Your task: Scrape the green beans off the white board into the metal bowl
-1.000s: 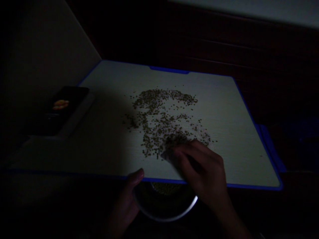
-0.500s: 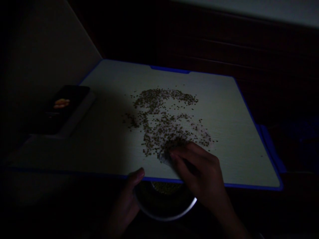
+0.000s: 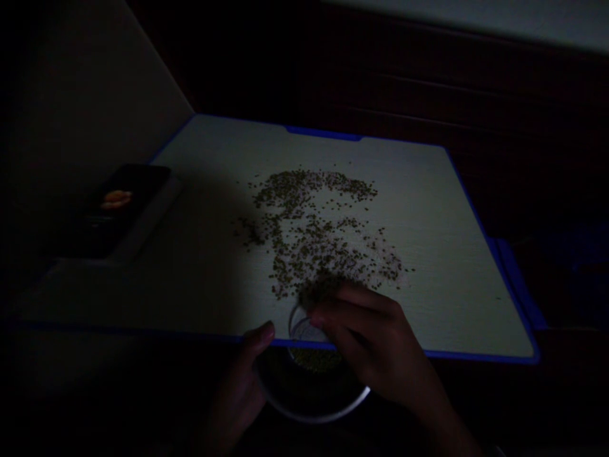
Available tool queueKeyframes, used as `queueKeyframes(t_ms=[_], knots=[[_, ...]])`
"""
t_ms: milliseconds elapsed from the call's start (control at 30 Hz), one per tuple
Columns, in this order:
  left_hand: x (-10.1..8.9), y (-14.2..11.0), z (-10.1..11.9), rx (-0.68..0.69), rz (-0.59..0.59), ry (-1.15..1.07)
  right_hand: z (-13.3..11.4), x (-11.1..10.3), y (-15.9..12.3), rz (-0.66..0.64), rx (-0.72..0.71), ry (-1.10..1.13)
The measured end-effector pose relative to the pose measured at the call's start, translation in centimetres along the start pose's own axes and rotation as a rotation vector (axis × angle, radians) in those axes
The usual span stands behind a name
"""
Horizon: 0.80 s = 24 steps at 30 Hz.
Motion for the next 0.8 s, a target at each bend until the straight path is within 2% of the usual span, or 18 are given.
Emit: queueKeyframes(t_ms=[233,467,600,800], knots=[[0.62,-0.08,0.13,-0.005,-0.046,-0.014,-0.15,0.00,0.11,0.015,-0.003,0.012],[0.26,-0.18,0.10,0.037,-0.026,-0.046,-0.37,-0.61,0.03,0.289,0.058,-0.195],[0.61,-0.12,0.19,0.036,-0.084,-0.034,-0.34,-0.39,0.03,0.270,0.036,-0.209],[0.08,0.00,-0.04,0.017,-0.037,-0.044,0.04,-0.12,-0.12,0.229,0.029,-0.207]])
Point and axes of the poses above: each hand's wrist, its own y-axis towards the middle knuckle, its own x-axis out of the palm, z = x × y, the point moved 4 cm from there along y, towards the middle knuckle, and after that the axes turned 3 degrees about y, right-handed, at the moved point
